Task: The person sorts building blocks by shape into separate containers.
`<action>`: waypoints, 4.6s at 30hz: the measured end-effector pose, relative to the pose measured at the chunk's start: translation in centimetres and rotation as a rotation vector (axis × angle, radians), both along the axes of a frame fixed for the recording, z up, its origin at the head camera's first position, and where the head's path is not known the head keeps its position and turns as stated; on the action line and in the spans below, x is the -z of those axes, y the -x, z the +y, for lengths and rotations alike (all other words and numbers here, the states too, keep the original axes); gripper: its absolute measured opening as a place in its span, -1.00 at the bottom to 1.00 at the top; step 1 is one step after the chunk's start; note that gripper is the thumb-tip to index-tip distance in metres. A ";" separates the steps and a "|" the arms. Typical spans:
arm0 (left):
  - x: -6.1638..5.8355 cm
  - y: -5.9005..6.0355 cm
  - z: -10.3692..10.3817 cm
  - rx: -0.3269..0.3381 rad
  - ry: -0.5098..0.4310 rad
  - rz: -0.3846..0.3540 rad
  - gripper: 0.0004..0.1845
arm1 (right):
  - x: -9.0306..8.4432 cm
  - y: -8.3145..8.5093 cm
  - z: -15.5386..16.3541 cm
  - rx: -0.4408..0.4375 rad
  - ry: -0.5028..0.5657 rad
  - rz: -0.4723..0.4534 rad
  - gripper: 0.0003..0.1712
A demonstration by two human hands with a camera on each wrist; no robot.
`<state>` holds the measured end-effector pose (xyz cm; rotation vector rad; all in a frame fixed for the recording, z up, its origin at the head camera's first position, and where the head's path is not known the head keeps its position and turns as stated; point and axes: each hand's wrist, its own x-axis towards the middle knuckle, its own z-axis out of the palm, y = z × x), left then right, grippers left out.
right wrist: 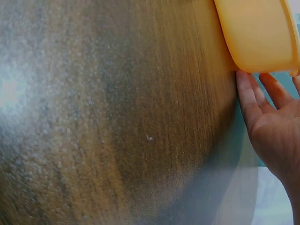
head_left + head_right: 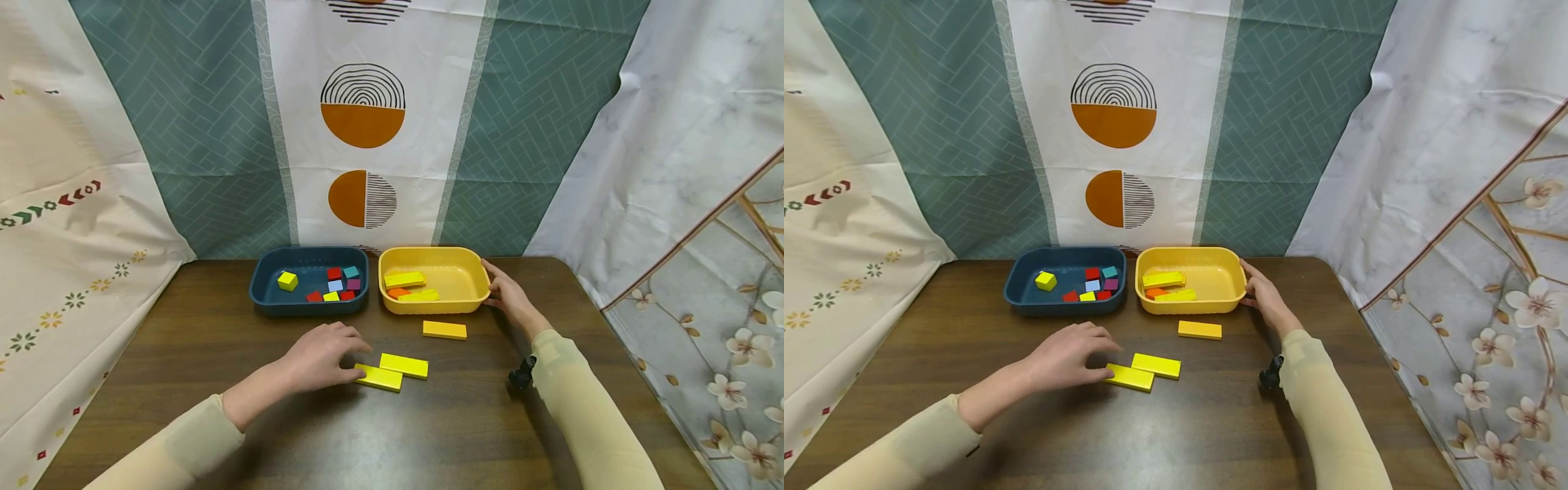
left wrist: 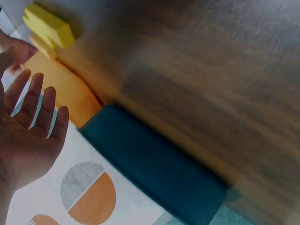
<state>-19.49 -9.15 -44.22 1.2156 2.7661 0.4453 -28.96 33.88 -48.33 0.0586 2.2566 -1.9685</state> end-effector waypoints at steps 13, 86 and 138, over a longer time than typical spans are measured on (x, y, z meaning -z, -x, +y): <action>2.5 -0.3 0.0 -0.009 0.038 -0.023 -0.58 | 0.0 0.0 0.1 -0.002 0.011 -0.008 -0.19; 0.8 0.5 0.1 -0.018 -0.100 0.112 -0.59 | 0.2 0.1 0.2 -0.003 -0.006 0.000 -0.18; -5.1 6.3 4.0 -0.208 -0.195 0.250 -0.53 | 0.4 0.1 0.3 -0.007 0.011 0.009 -0.19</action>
